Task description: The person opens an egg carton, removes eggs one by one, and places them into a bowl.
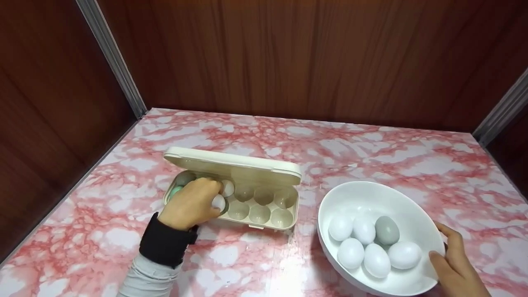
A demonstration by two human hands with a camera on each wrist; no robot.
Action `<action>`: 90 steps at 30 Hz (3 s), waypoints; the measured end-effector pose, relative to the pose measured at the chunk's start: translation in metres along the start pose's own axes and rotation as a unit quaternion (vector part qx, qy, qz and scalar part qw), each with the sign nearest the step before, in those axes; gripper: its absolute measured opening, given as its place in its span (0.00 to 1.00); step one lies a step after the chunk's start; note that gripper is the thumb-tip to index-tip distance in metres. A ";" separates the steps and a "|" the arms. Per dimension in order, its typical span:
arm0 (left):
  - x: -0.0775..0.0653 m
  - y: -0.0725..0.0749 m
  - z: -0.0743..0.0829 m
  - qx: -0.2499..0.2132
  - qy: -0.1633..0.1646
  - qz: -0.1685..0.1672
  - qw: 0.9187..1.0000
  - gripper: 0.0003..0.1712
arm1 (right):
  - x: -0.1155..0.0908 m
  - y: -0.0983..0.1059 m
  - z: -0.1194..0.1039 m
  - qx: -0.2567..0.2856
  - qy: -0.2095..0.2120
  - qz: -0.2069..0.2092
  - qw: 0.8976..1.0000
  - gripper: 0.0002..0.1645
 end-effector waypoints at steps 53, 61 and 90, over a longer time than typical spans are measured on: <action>-0.016 0.036 0.047 0.052 -0.079 0.073 0.993 0.11 | 0.000 -0.001 -0.003 0.002 -0.007 0.004 1.000 0.30; -0.012 0.034 0.058 0.040 -0.084 0.070 0.993 0.12 | 0.000 0.000 -0.001 -0.004 -0.003 0.006 1.000 0.30; 0.005 0.033 0.094 -0.003 -0.119 0.051 0.992 0.11 | 0.000 -0.002 -0.003 0.003 -0.016 0.002 1.000 0.29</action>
Point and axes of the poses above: each hand's wrist, its own x-axis towards the middle knuckle, its own y-axis out of the back of the hand, z = x × y, the point moved 10 cm from there along x, towards the middle knuckle, and after that the axes turned 1 degree about x, right-handed, at the moved point
